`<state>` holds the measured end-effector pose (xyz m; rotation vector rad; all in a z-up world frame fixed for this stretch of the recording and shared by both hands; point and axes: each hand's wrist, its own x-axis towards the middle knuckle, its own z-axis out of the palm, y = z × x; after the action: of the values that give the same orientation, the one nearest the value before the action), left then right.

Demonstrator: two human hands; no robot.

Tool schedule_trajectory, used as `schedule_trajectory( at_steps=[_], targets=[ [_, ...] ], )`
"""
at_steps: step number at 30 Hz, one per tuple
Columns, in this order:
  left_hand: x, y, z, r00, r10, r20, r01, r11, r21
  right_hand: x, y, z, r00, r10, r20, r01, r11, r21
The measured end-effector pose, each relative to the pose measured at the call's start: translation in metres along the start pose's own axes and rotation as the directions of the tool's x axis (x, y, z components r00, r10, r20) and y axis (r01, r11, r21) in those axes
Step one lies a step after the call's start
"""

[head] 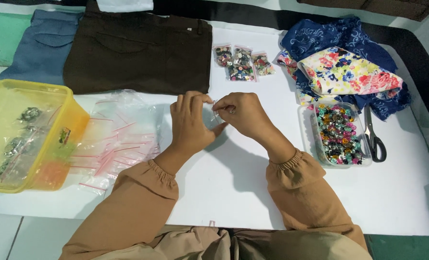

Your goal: The person picks up individual small buttons from a container and places them into small plastic bags.

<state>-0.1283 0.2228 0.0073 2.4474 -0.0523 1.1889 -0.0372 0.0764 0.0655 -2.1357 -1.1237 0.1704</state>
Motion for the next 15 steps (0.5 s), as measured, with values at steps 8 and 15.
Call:
schedule_trajectory(
  at_steps=[8, 15],
  targets=[
    [-0.007, -0.006, 0.006, 0.997, 0.044, 0.058, -0.041, 0.997, -0.06, -0.002, -0.004, -0.005, 0.998, 0.049, 0.039, -0.045, 0.994, -0.102],
    [-0.006, -0.01, 0.004, 1.0, -0.027, -0.01, 0.024, 0.981, -0.194, 0.002, 0.005, -0.015, 0.994, 0.106, -0.039, -0.106, 0.994, -0.003]
  ],
)
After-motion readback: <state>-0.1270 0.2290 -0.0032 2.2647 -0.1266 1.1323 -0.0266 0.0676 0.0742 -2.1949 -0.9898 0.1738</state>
